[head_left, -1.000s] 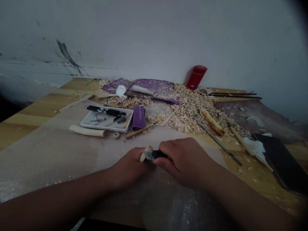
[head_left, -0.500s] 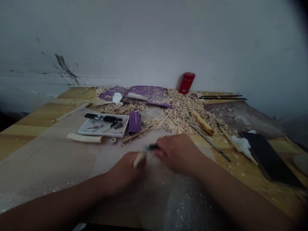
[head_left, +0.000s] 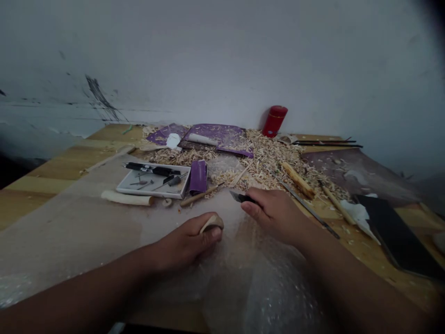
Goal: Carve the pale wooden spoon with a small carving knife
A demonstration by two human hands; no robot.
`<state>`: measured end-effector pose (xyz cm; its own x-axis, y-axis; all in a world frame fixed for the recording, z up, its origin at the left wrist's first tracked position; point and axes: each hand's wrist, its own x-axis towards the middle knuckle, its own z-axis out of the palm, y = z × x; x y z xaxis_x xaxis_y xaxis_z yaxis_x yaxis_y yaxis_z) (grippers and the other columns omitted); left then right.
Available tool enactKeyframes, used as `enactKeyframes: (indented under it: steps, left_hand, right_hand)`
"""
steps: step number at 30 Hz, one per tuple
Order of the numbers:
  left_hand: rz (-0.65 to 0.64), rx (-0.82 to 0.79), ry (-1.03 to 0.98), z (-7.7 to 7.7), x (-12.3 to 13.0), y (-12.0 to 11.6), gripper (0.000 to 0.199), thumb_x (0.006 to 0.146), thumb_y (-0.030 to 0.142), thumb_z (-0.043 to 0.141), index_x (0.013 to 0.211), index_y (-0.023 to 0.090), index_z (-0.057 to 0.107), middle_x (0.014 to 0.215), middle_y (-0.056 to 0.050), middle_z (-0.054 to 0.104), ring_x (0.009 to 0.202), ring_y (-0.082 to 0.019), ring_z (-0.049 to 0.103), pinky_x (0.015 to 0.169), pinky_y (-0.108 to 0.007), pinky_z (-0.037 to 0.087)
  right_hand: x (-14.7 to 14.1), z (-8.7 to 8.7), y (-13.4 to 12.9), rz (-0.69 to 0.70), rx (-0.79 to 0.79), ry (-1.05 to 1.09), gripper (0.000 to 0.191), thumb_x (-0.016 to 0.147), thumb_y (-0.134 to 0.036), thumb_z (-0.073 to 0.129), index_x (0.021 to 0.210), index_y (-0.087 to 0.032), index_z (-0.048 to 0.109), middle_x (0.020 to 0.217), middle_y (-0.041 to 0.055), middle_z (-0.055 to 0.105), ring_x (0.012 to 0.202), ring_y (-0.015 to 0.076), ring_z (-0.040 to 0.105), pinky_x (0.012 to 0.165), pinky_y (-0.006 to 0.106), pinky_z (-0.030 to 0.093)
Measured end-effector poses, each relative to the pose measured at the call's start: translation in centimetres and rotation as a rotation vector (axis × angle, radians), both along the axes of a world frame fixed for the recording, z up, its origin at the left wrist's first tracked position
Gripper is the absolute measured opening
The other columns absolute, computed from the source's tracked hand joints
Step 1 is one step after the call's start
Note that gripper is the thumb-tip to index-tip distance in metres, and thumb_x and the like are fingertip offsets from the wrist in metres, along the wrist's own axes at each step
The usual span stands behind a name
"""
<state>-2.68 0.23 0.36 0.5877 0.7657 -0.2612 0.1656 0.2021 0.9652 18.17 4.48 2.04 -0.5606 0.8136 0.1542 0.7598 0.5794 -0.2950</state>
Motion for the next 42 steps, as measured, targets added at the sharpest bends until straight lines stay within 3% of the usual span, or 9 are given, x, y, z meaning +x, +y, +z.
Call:
enactKeyframes:
  steps: [7, 11, 18, 30, 34, 36, 40, 42]
  left_hand:
    - [0.036, 0.009, -0.024, -1.2, -0.3, 0.6, 0.028, 0.080, 0.040, 0.041, 0.080, 0.015, 0.053, 0.047, 0.007, 0.037, 0.038, -0.005, 0.031, 0.037, -0.017, 0.020]
    - [0.020, -0.028, -0.071, -1.3, -0.3, 0.5, 0.026, 0.078, 0.039, 0.045, 0.074, 0.015, 0.054, 0.044, 0.006, 0.037, 0.039, -0.005, 0.031, 0.038, -0.018, 0.020]
    - [-0.009, -0.114, -0.048, -0.9, -0.2, 0.3, 0.030, 0.077, 0.042, 0.045, 0.064, 0.015, 0.046, 0.048, 0.006, 0.034, 0.042, -0.005, 0.026, 0.039, -0.018, 0.017]
    - [-0.168, -0.059, 0.006, 0.1, -0.7, -0.3, 0.035, 0.076, 0.045, 0.044, 0.059, 0.014, 0.043, 0.050, 0.005, 0.035, 0.044, -0.006, 0.028, 0.042, -0.020, 0.020]
    - [-0.165, -0.072, -0.028, 0.1, -0.7, -0.4, 0.037, 0.076, 0.047, 0.042, 0.058, 0.015, 0.044, 0.048, 0.005, 0.035, 0.042, -0.006, 0.029, 0.041, -0.021, 0.021]
    - [-0.177, -0.085, -0.047, 0.3, -0.6, -0.7, 0.038, 0.074, 0.048, 0.044, 0.055, 0.015, 0.044, 0.046, 0.005, 0.035, 0.041, -0.006, 0.029, 0.040, -0.021, 0.021]
    - [-0.359, -0.097, -0.059, 1.3, -0.6, -1.3, 0.041, 0.068, 0.051, 0.052, 0.049, 0.015, 0.044, 0.047, 0.004, 0.036, 0.046, -0.008, 0.032, 0.043, -0.021, 0.024]
    - [-0.301, -0.070, -0.071, 1.5, -0.8, -1.2, 0.042, 0.067, 0.053, 0.052, 0.051, 0.015, 0.044, 0.049, 0.004, 0.035, 0.048, -0.007, 0.030, 0.044, -0.021, 0.023]
  right_hand:
    - [-0.4, -0.4, -0.4, 0.199, -0.114, 0.069, 0.038, 0.084, -0.048, 0.026, 0.072, -0.018, 0.046, 0.062, -0.0013, 0.048, 0.056, 0.0101, 0.044, 0.051, 0.022, 0.022]
    - [-0.7, -0.3, -0.9, 0.290, -0.136, 0.075, 0.037, 0.085, -0.046, 0.028, 0.071, -0.018, 0.046, 0.062, -0.0011, 0.047, 0.057, 0.0101, 0.043, 0.052, 0.022, 0.023]
    - [-1.0, 0.2, -1.2, 0.332, -0.153, 0.038, 0.035, 0.085, -0.046, 0.029, 0.072, -0.018, 0.046, 0.061, -0.0019, 0.047, 0.057, 0.0093, 0.043, 0.053, 0.021, 0.024]
    - [-1.0, 1.3, -1.8, 0.445, -0.206, 0.056, 0.039, 0.085, -0.047, 0.026, 0.070, -0.018, 0.045, 0.060, -0.0025, 0.047, 0.054, 0.0084, 0.041, 0.051, 0.021, 0.023]
    - [-1.1, 1.3, -1.6, 0.461, -0.147, 0.045, 0.040, 0.085, -0.048, 0.025, 0.069, -0.018, 0.046, 0.061, -0.0019, 0.050, 0.055, 0.0088, 0.043, 0.051, 0.021, 0.023]
    - [-0.7, 0.8, -1.0, 0.400, -0.090, -0.018, 0.039, 0.084, -0.048, 0.027, 0.072, -0.018, 0.049, 0.064, -0.0007, 0.053, 0.058, 0.0102, 0.046, 0.052, 0.022, 0.023]
    - [0.7, -0.4, 0.9, 0.007, 0.028, -0.247, 0.042, 0.083, -0.049, 0.027, 0.075, -0.018, 0.054, 0.066, 0.0034, 0.058, 0.060, 0.0140, 0.050, 0.051, 0.024, 0.022]
    - [1.2, -0.5, 1.5, -0.068, 0.057, -0.226, 0.043, 0.085, -0.048, 0.023, 0.078, -0.018, 0.053, 0.069, 0.0035, 0.058, 0.062, 0.0142, 0.051, 0.052, 0.023, 0.023]
